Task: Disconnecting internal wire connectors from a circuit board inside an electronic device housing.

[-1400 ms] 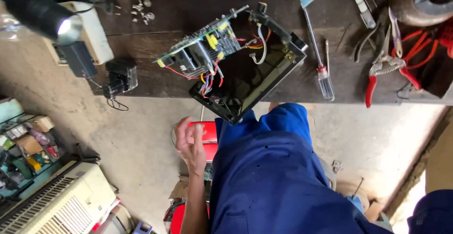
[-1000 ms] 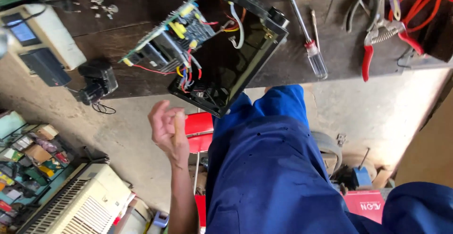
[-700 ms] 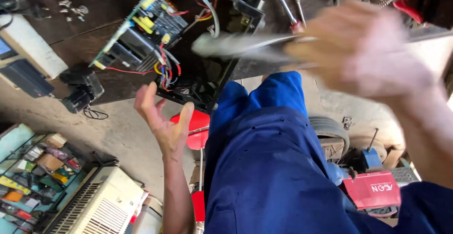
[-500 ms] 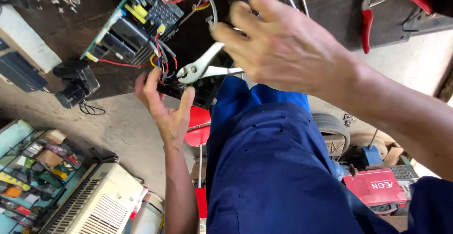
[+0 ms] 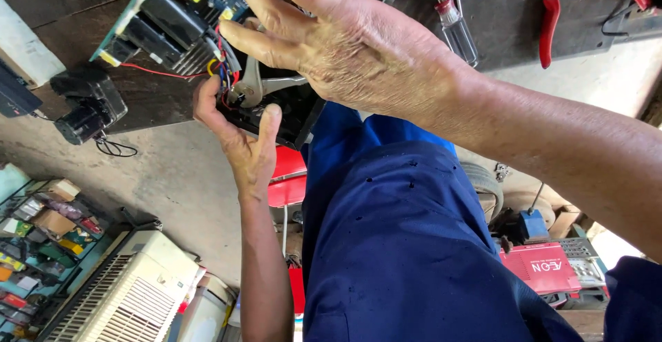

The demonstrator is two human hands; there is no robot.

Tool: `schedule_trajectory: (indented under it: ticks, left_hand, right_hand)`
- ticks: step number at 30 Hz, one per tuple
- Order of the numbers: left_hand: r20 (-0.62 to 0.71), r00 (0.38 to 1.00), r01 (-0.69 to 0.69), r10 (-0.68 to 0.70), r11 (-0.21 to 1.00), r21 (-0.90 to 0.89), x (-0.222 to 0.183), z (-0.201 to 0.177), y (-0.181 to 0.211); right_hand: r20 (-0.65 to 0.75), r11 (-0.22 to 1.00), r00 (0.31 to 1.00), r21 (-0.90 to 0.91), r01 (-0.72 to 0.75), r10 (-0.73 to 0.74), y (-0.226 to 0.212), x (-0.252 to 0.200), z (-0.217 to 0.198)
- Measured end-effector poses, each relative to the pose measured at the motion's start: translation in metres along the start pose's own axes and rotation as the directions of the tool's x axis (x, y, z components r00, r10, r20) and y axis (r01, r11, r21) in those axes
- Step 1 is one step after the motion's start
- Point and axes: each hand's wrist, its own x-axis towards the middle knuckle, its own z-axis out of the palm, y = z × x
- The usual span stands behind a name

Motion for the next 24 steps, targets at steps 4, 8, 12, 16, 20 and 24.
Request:
schedule_trajectory:
  ticks: [4, 8, 12, 16, 20, 24]
  left_hand:
    - [-0.042, 0.999, 0.011, -0.012, 0.999, -0.039, -0.002, 0.005, -0.005]
    - [-0.066, 0.998, 0.011, -0.011, 1.000, -0.008, -0.001, 0.009, -0.004]
    - [-0.108, 0.994, -0.001, 0.004, 1.000, 0.028, -0.002, 0.013, -0.003]
    - [-0.142, 0.990, 0.007, -0.004, 1.000, 0.021, 0.000, 0.016, 0.001]
    - [-0.189, 0.981, 0.030, -0.035, 0.999, -0.028, 0.001, 0.021, 0.004]
    - [-0.204, 0.977, 0.071, -0.058, 0.996, 0.059, 0.001, 0.020, 0.004]
  right_hand:
    - [0.023, 0.996, 0.999, -0.075, -0.045, 0.047, -0.002, -0.004, 0.003]
    - [-0.002, 0.996, 0.997, -0.018, -0.083, 0.083, -0.002, -0.006, 0.014]
    - [-0.051, 0.986, 0.994, 0.143, -0.087, 0.095, -0.001, -0.009, 0.025]
    - [-0.069, 0.973, 0.991, 0.206, -0.103, 0.119, -0.002, -0.011, 0.031]
    - [-0.163, 0.947, 0.967, 0.289, -0.141, 0.194, 0.005, -0.013, 0.031]
    - [-0.094, 0.954, 0.984, 0.271, -0.124, 0.154, 0.007, -0.010, 0.025]
